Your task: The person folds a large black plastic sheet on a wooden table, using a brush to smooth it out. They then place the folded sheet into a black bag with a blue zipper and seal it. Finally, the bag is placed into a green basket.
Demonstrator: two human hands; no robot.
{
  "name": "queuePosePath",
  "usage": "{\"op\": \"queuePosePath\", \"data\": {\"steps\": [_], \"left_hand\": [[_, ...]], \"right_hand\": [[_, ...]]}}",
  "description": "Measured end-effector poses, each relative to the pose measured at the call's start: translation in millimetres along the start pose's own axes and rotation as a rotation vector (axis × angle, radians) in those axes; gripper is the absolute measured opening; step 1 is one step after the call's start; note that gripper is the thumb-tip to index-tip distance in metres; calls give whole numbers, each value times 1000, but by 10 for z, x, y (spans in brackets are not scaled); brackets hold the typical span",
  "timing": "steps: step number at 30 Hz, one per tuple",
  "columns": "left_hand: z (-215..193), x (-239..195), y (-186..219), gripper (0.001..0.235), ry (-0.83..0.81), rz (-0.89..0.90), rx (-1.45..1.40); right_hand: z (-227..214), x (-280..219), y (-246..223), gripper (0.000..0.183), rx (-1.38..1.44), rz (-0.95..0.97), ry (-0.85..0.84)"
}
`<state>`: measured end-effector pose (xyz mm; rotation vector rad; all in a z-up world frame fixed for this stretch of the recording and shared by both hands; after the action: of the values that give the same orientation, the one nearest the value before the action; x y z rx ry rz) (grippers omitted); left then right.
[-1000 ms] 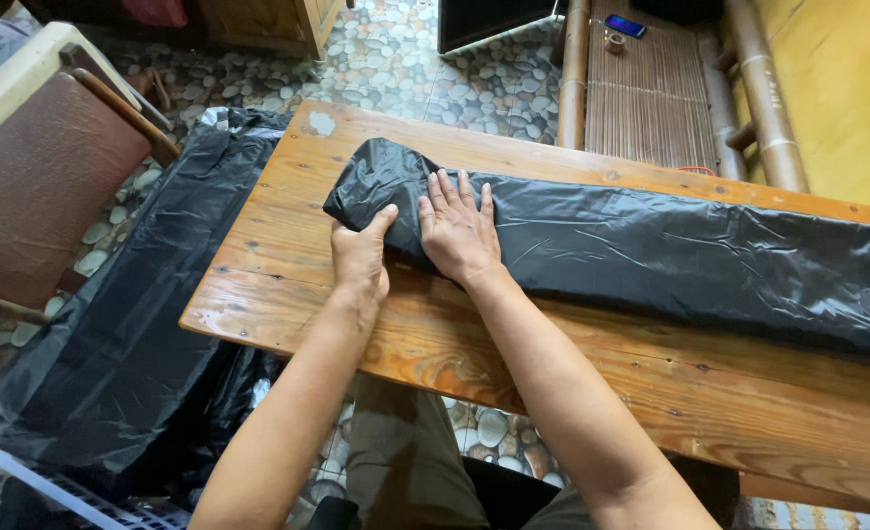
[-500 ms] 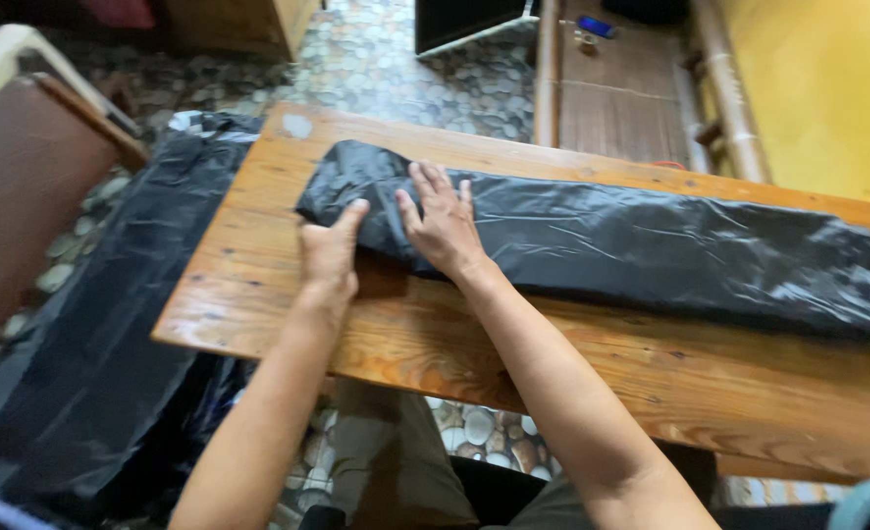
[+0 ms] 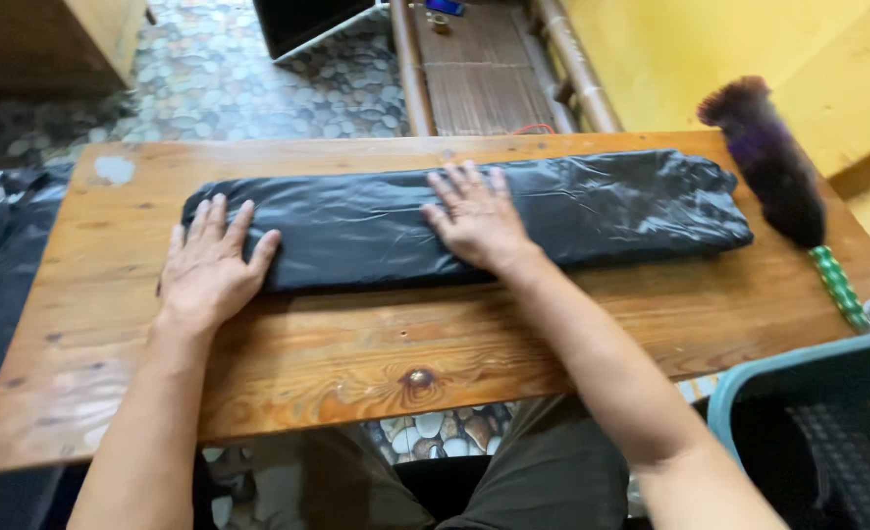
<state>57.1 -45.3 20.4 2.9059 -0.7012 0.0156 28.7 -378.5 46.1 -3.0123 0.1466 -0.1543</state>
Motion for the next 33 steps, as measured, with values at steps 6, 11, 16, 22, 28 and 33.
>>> {"op": "queuePosePath", "data": {"steps": [6,11,16,22,28,33], "left_hand": [[-49,-33,96,83,-111,-122,-130],[-65,-46,96,83,-16,-103,-141],[-107,-61,108,82,153,-6,-124],[-235,-181,45,69,488,96,-121],[-315,-274,-81,53,612,66,-112],[-311,-266,-165,52,607,10,-212]], "right_hand": [[-264,-103,1851,72,-131,380,-174],[-286,-420,3934,71,-244,663,148],[-836,-1162,4847,69,-261,876,229],[-240,-1572,6189,53,-509,861,98],[-243,-1122,6071,23,271,795,343],[-1232,-1140,2917,50,63,901,-189]]}}
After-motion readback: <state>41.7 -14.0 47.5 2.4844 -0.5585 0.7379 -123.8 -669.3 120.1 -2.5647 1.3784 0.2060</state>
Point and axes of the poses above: each hand's wrist, its own x-axis towards the middle knuckle, its own z-axis out of the palm, y = z × x, the point moved 9 cm from there along x, towards the middle knuckle, and after that the axes turned 14 degrees about z, right-handed, at the moved point
